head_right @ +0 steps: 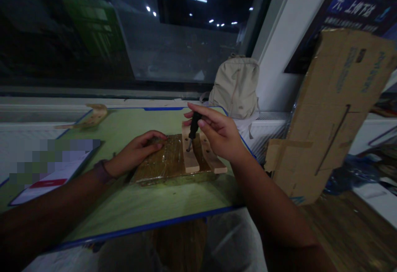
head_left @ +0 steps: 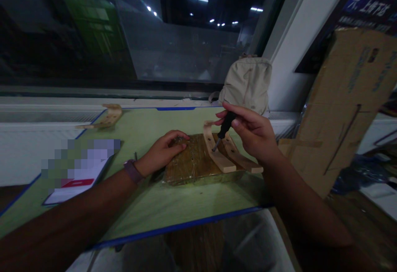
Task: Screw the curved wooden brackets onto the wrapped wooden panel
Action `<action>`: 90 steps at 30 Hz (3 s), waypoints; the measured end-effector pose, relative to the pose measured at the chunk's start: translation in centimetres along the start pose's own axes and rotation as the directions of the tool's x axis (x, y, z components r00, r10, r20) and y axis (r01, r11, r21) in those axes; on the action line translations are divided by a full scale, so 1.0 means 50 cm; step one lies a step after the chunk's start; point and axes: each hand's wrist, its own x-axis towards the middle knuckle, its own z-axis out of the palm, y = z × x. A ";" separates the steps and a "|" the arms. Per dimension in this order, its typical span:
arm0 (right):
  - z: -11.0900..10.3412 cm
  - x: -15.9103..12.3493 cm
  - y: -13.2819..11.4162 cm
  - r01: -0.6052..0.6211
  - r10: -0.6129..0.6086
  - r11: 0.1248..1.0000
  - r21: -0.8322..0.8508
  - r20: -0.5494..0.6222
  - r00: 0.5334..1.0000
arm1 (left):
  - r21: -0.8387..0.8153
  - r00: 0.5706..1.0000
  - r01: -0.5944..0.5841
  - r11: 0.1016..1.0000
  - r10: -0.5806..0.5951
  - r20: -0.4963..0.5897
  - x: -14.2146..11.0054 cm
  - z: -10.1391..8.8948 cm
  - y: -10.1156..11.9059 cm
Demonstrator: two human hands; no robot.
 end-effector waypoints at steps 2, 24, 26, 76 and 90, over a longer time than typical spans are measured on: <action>0.003 0.000 0.003 -0.003 0.006 0.999 0.036 -0.063 0.998 | -0.007 1.000 0.009 1.000 -0.009 0.004 0.001 0.000 0.000; 0.003 0.004 -0.004 0.077 -0.077 0.997 0.023 0.011 0.997 | 0.002 1.000 -0.002 1.000 0.002 0.007 0.000 -0.002 -0.003; 0.001 0.005 -0.010 0.112 -0.112 0.993 0.026 0.000 0.994 | 0.001 1.000 -0.006 1.000 0.006 0.007 -0.001 -0.003 -0.004; 0.017 -0.007 -0.004 0.051 -0.059 0.997 -0.053 -0.169 0.984 | -0.027 0.999 -0.036 0.999 0.037 0.026 0.002 -0.002 -0.007; 0.007 -0.002 0.008 -0.027 0.010 0.997 -0.078 -0.205 0.979 | -0.024 0.999 -0.033 0.999 0.033 0.023 0.001 -0.003 -0.004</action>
